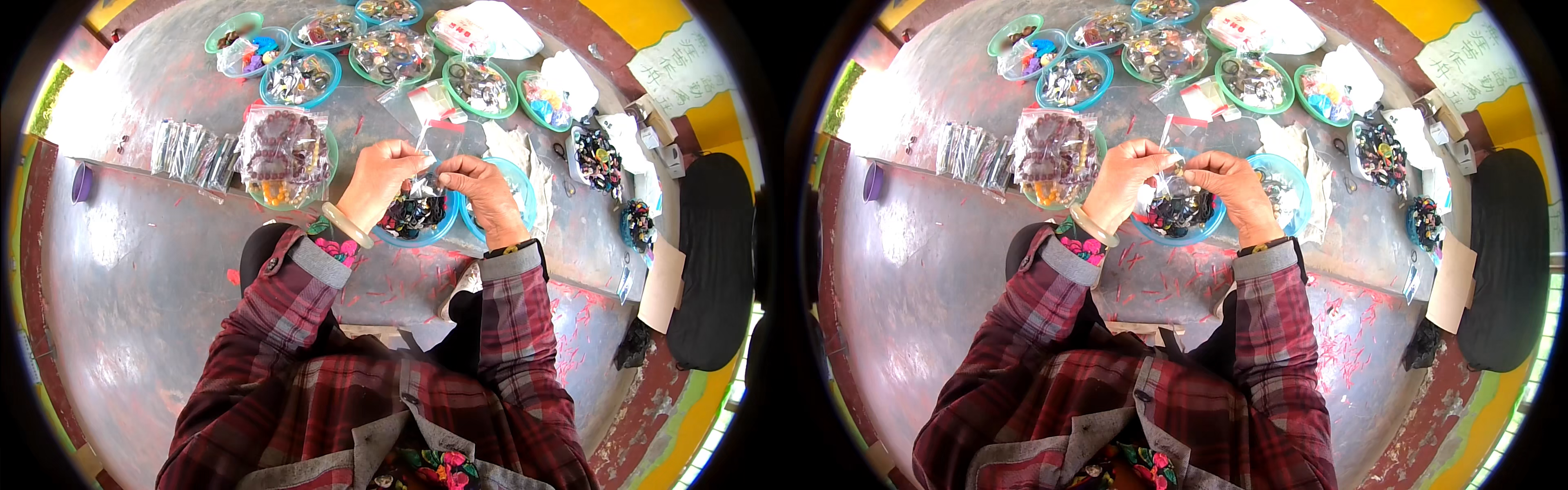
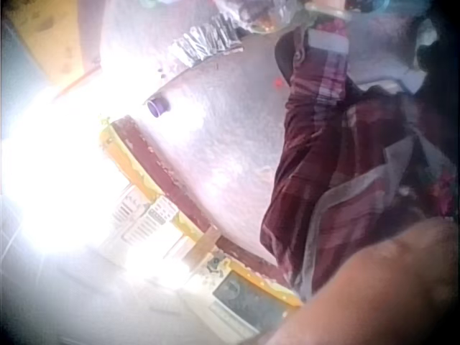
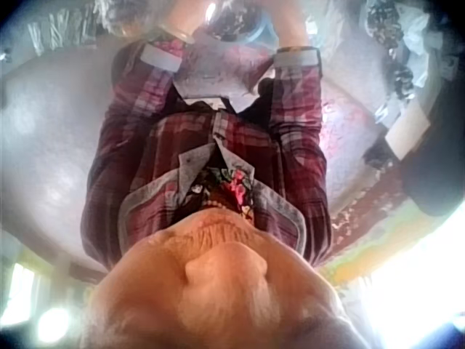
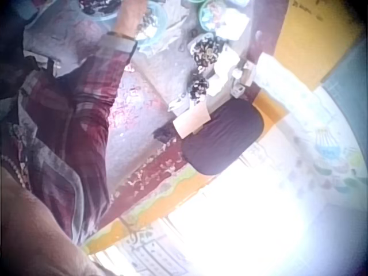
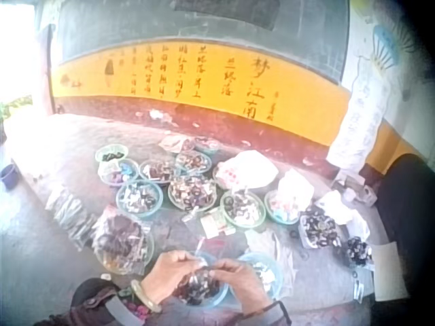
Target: The person sits at a low table and repeatedly picks up small hair accessories, such as hair ties and clips, from blue bowls. They place each item into a small clear plastic bag, often attaching a white paper tag to the bag before setting it aside.
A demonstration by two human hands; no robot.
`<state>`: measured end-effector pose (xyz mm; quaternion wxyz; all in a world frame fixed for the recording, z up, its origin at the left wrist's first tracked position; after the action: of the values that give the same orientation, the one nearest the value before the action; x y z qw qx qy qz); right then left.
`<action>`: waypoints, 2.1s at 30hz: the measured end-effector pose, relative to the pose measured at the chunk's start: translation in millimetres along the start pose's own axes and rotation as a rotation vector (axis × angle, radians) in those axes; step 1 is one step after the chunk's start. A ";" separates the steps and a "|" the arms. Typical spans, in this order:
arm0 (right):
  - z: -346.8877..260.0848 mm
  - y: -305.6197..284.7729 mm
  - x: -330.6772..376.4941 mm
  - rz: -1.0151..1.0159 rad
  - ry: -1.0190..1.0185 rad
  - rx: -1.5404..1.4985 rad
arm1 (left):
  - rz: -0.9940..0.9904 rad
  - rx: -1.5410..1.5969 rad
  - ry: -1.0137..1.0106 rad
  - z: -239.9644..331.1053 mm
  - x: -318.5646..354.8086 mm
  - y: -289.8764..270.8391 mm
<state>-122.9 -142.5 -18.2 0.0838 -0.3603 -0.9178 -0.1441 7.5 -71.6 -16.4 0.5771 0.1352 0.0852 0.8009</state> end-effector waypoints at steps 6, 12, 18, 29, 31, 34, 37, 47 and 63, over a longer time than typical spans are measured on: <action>0.0 3.1 1.0 -0.006 0.016 0.042 | 0.030 -0.039 0.007 2.3 1.0 0.0; 0.0 -2.2 -0.9 0.037 -0.030 0.033 | -0.031 0.022 -0.003 0.3 0.9 6.0; -7.2 -7.8 0.9 0.104 -0.099 -0.115 | -0.132 0.084 -0.066 -5.3 2.3 11.9; -2.1 -7.9 -1.5 0.074 -0.087 -0.219 | -0.245 0.130 -0.158 -14.3 4.0 16.9; -1.2 -8.2 -2.2 0.071 -0.088 -0.232 | -0.234 0.178 -0.180 -15.6 4.9 17.2; 2.2 -10.8 -2.8 0.061 -0.061 -0.277 | -0.255 0.232 -0.214 -16.2 5.6 19.0; 1.7 -10.8 -3.1 0.015 -0.066 -0.330 | -0.251 0.245 -0.244 -11.8 8.5 20.7; -1.2 -5.0 -2.9 0.010 -0.056 -0.249 | -0.112 0.054 -0.073 -12.7 0.6 7.3; -2.3 -1.7 0.4 0.042 -0.021 -0.071 | 0.043 -0.149 0.066 -2.1 -1.2 -0.8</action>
<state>-124.2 -144.2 -16.2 0.0641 -0.3837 -0.9052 -0.1711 7.9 -72.4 -18.7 0.5651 0.0671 0.0415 0.8212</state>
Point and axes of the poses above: each hand's wrist, its own x-axis away from the middle knuckle, its own y-axis out of the palm, z = x × y, the point moved 7 cm from there along -x, towards the middle knuckle, and after that the axes turned 3 degrees about y, right-handed, at the moved point
